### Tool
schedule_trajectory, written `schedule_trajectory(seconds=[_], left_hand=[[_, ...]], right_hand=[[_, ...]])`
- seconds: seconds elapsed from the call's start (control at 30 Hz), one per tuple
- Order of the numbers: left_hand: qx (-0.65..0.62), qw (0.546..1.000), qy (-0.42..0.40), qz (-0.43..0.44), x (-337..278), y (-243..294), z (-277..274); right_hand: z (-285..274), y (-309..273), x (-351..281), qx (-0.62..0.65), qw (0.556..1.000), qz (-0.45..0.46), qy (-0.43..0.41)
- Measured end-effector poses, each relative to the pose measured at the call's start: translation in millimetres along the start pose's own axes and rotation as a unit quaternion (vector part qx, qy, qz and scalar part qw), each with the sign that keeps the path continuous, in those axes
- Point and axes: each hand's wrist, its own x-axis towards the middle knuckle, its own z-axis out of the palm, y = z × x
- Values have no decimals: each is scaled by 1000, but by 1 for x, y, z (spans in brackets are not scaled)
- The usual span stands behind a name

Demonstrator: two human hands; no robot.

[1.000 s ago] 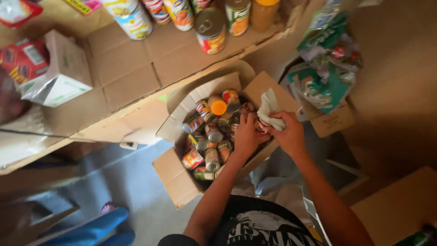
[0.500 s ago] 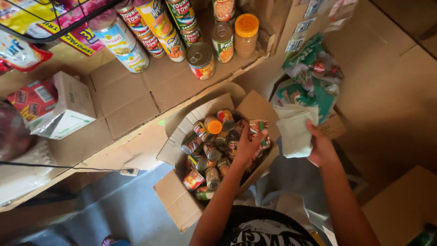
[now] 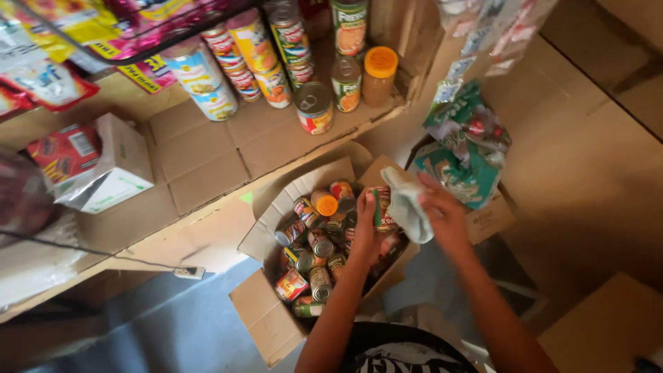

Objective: Cleaning and organizing various canned goods from a cardboard box onto store shelves.

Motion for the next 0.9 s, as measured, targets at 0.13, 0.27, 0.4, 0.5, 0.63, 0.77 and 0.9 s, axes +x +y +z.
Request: schedule_trajectory(seconds=[0.13,0.27,0.4,0.5,0.63,0.77,0.9], left_hand=[[-21,999,18,27,-1,13,-2],[-54,998,23,16,-2,13,-9],[-49,999,-21,5,8,-2,-13],[-164,984,-50,-57,23,-18,-19],[-139,989,-43,18,22,-26,-16],[-8,998,60,14,3,-26,-2],[-187,975,-116,-2,34,-46,-44]], right_hand=[[-26,11,8,123,939,274,169],[-23,-53,36,290,879,325,191],[5,50,-35,95,982,158,44],[67,-138,-4,-27,982,176,-61],[64,-83,-17,-154,986,-12,-68],[67,-93,10,33,985,153,-68],[76,-100,-34,149,964,196,-102]])
